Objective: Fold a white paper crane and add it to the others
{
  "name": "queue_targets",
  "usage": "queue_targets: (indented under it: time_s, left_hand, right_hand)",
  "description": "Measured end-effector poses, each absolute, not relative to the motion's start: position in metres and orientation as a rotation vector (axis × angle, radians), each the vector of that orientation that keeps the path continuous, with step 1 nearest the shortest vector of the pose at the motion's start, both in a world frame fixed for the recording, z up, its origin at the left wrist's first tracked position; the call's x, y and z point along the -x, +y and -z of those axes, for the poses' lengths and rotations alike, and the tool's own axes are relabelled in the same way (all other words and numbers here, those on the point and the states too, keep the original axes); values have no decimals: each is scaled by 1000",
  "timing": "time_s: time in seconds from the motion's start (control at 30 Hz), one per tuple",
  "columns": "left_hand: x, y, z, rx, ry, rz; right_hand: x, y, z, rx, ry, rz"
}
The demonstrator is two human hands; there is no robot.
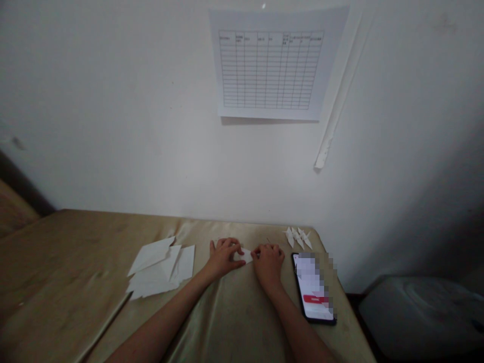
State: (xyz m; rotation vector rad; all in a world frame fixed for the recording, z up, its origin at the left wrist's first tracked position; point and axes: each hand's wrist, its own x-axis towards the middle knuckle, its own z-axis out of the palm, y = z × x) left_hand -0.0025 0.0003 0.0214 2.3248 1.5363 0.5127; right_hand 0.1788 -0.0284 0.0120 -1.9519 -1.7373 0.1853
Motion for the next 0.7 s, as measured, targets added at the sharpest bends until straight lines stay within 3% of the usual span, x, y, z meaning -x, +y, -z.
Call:
queue_targets:
  time_s: [0.7]
  left_hand:
    - [6, 1, -20, -2291, 1512, -508]
  right_hand:
    - [-181, -29, -12, 1947, -1733, -192]
